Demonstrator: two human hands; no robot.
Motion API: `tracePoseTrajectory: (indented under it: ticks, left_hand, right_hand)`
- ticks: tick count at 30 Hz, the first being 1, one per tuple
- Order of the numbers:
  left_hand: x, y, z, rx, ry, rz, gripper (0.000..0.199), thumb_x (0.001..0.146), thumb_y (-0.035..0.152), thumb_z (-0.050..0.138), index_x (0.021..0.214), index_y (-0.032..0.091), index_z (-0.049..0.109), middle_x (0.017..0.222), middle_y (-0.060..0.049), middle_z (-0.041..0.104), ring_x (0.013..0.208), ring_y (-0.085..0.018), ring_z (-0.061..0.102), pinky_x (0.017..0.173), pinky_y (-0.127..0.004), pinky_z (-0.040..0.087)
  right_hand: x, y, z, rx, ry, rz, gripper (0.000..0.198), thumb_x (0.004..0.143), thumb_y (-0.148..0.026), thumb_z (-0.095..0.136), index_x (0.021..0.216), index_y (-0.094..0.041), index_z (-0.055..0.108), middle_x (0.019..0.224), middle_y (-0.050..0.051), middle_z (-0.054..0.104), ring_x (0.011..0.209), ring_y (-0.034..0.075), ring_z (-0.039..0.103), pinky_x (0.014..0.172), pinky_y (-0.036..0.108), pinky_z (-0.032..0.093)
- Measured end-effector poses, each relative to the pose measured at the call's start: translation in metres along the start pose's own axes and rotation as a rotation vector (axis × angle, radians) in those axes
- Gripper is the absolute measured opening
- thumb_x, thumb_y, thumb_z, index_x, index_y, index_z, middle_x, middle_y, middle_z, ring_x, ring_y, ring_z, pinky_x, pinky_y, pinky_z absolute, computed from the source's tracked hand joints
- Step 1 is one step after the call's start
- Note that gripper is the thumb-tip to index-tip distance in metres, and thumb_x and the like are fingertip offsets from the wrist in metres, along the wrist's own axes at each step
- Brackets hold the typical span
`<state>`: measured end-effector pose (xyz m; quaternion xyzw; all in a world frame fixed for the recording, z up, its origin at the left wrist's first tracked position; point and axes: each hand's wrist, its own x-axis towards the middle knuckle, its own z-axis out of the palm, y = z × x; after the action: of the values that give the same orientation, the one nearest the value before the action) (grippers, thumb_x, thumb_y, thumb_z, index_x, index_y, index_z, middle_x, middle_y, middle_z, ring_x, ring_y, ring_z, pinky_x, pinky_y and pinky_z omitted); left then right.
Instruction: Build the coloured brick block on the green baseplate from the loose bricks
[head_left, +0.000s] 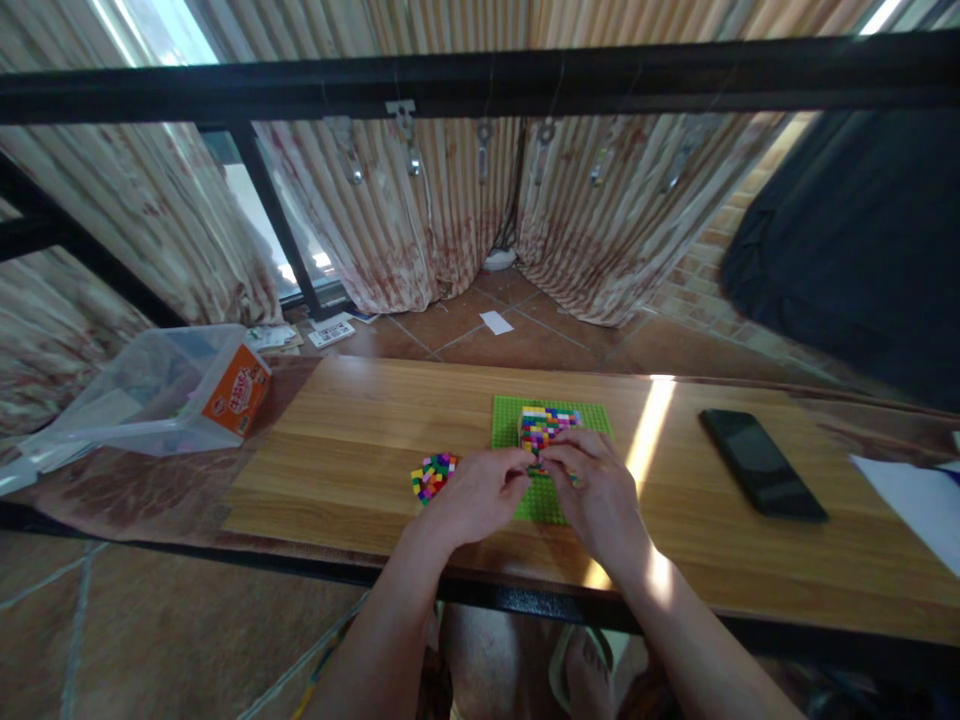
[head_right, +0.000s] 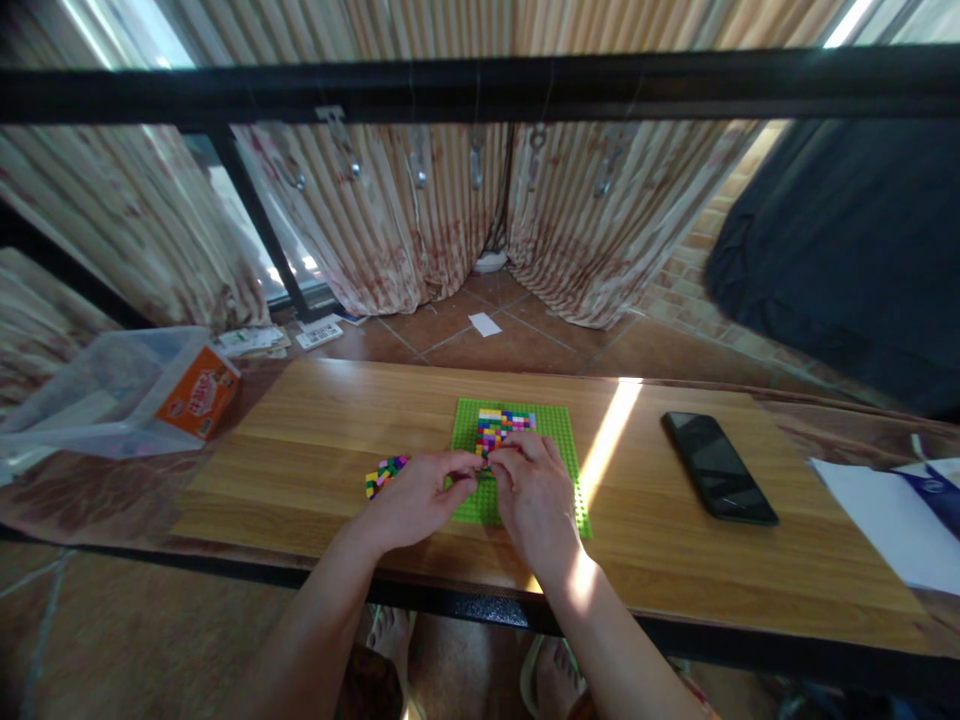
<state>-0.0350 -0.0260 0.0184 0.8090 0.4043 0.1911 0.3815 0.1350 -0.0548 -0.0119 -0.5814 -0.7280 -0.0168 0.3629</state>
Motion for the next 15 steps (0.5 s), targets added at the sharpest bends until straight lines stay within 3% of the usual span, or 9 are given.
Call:
tracePoseTrajectory:
  ticks: [8, 15]
  left_hand:
    - [-0.0006, 0.0, 0.0006, -0.022, 0.013, -0.011, 0.032, 0.087, 0.02, 0.047, 0.111, 0.022, 0.068, 0.096, -0.004, 0.074, 0.09, -0.02, 0.066, 0.084, -0.029, 0.048]
    - [-0.0003, 0.0002, 0.0014, -0.017, 0.011, -0.025, 0.031, 0.086, 0.019, 0.049, 0.109, 0.021, 0.069, 0.091, -0.004, 0.073, 0.088, -0.02, 0.065, 0.082, -0.03, 0.048]
  right_hand:
    - [0.0007, 0.0027, -0.0005, 0.057, 0.038, 0.071, 0.012, 0.087, -0.023, 0.061, 0.081, -0.022, 0.071, 0.097, 0.007, 0.066, 0.09, 0.023, 0.06, 0.082, 0.04, 0.052]
    - [-0.0022, 0.0024, -0.0007, 0.033, 0.041, -0.029, 0.018, 0.089, -0.02, 0.056, 0.082, -0.021, 0.073, 0.095, 0.008, 0.066, 0.088, 0.022, 0.06, 0.078, 0.038, 0.053]
